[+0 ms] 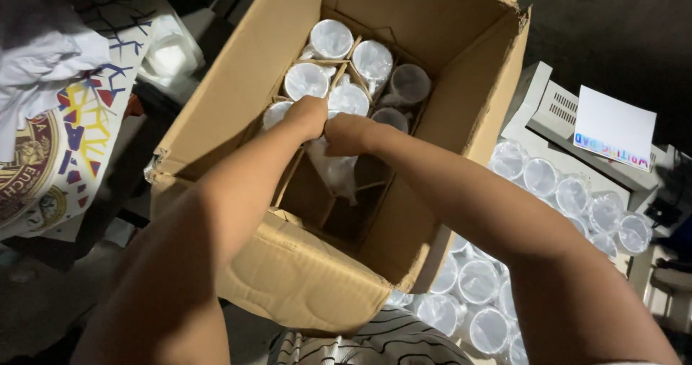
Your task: The person wipes the exterior and interior of white mugs with a cloth and places them into a cardboard box.
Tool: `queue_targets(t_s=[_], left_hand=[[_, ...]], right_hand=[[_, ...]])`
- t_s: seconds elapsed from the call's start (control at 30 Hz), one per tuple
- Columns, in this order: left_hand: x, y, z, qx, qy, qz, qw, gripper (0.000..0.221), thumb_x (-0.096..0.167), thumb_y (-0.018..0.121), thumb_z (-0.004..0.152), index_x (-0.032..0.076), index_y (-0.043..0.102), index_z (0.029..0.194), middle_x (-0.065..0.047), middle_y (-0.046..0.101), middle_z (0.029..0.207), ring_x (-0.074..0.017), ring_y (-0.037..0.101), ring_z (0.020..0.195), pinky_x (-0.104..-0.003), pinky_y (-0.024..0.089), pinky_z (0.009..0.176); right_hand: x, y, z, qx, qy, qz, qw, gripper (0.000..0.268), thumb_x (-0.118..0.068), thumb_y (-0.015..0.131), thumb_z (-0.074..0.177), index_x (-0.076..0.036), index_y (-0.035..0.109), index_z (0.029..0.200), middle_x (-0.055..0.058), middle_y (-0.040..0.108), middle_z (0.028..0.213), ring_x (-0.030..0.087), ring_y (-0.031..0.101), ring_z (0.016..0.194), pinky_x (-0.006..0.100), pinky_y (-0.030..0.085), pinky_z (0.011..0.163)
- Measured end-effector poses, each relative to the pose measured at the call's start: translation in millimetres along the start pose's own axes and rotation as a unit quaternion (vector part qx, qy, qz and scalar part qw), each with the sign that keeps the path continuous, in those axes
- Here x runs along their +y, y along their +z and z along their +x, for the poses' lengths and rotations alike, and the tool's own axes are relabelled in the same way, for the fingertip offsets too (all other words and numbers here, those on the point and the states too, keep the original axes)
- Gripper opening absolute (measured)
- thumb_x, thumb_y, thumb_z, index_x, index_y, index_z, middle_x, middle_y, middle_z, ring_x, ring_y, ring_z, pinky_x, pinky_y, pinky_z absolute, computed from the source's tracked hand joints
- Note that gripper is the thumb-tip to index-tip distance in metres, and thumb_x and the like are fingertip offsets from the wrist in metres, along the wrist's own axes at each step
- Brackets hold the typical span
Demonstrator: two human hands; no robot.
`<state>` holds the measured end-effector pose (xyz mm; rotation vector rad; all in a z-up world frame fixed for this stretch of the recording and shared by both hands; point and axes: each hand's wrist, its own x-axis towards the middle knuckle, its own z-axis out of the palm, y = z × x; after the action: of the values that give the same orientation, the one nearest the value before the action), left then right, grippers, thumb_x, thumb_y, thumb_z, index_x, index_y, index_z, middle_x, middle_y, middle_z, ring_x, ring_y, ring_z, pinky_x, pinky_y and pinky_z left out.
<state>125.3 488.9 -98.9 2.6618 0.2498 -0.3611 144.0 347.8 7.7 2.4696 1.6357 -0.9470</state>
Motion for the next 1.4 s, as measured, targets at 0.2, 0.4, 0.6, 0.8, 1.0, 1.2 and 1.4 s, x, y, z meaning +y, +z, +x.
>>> queue_targets(t_s=[0.2, 0.4, 0.6, 0.8, 1.0, 1.2, 1.4], left_hand=[[23.7, -28.0, -30.2, -0.02, -0.125, -0.143, 0.982, 0.038, 0.034, 0.058, 0.094, 0.003, 0.074, 0.108, -0.025, 0.068, 0.114, -0.0425, 0.064, 0.111, -0.052, 0.053, 0.093], [-46.2, 94.6, 36.4, -0.009, 0.182, 0.301, 0.936, 0.025, 0.016, 0.056, 0.097, 0.009, 0.08, 0.096, -0.016, 0.077, 0.105, -0.0307, 0.074, 0.102, -0.042, 0.059, 0.085], [-6.7, 26.0, -16.8, -0.03, 0.048, 0.148, 0.987, 0.021, 0.01, 0.057, 0.093, 0.007, 0.075, 0.103, -0.016, 0.073, 0.11, -0.0322, 0.073, 0.102, -0.042, 0.061, 0.079], [-4.8, 21.3, -26.4, -0.006, 0.046, 0.079, 0.996, 0.025, 0.011, 0.053, 0.096, 0.005, 0.071, 0.112, -0.018, 0.068, 0.122, -0.0357, 0.07, 0.103, -0.046, 0.058, 0.081], [-13.1, 36.8, -12.4, -0.013, 0.091, 0.184, 0.979, 0.024, 0.014, 0.055, 0.096, 0.009, 0.077, 0.104, -0.014, 0.072, 0.118, -0.0302, 0.073, 0.104, -0.042, 0.06, 0.08], [-22.3, 39.4, -1.9, -0.024, 0.111, 0.208, 0.971, 0.027, 0.012, 0.053, 0.097, 0.014, 0.079, 0.105, -0.013, 0.075, 0.111, -0.0303, 0.072, 0.104, -0.041, 0.059, 0.083], [-33.0, 44.6, 11.3, -0.004, 0.069, 0.141, 0.988, 0.031, 0.018, 0.051, 0.097, 0.017, 0.079, 0.11, -0.013, 0.075, 0.113, -0.0332, 0.072, 0.105, -0.042, 0.059, 0.085]], right_hand=[[-16.5, -35.0, -20.6, -0.003, 0.057, -0.044, 0.997, 0.034, -0.035, 0.073, 0.085, -0.005, 0.077, 0.102, 0.02, 0.074, 0.102, 0.038, 0.07, 0.099, 0.047, 0.056, 0.085], [-5.1, -39.2, -15.6, -0.004, 0.074, -0.052, 0.996, 0.031, -0.033, 0.073, 0.087, -0.009, 0.078, 0.106, 0.016, 0.075, 0.108, 0.035, 0.07, 0.104, 0.047, 0.057, 0.086], [-10.8, -51.1, -23.4, -0.016, 0.09, -0.031, 0.995, 0.029, -0.031, 0.073, 0.087, -0.012, 0.077, 0.108, 0.013, 0.075, 0.111, 0.033, 0.069, 0.108, 0.046, 0.057, 0.086], [-13.6, -53.5, -21.1, -0.031, 0.104, -0.034, 0.994, 0.032, -0.034, 0.074, 0.087, -0.011, 0.076, 0.11, 0.013, 0.074, 0.112, 0.033, 0.069, 0.109, 0.046, 0.057, 0.087], [-14.8, -56.8, -23.1, -0.027, 0.12, -0.017, 0.992, 0.03, -0.031, 0.073, 0.086, -0.013, 0.076, 0.11, 0.012, 0.075, 0.111, 0.032, 0.07, 0.108, 0.046, 0.057, 0.086], [-5.8, -53.3, -21.9, -0.037, 0.108, -0.029, 0.993, 0.031, -0.033, 0.072, 0.087, -0.014, 0.076, 0.111, 0.011, 0.074, 0.113, 0.032, 0.068, 0.11, 0.046, 0.056, 0.086], [13.6, -45.0, -15.1, -0.022, 0.108, -0.02, 0.994, 0.03, -0.032, 0.071, 0.087, -0.014, 0.076, 0.109, 0.01, 0.074, 0.112, 0.032, 0.069, 0.109, 0.046, 0.056, 0.087]])
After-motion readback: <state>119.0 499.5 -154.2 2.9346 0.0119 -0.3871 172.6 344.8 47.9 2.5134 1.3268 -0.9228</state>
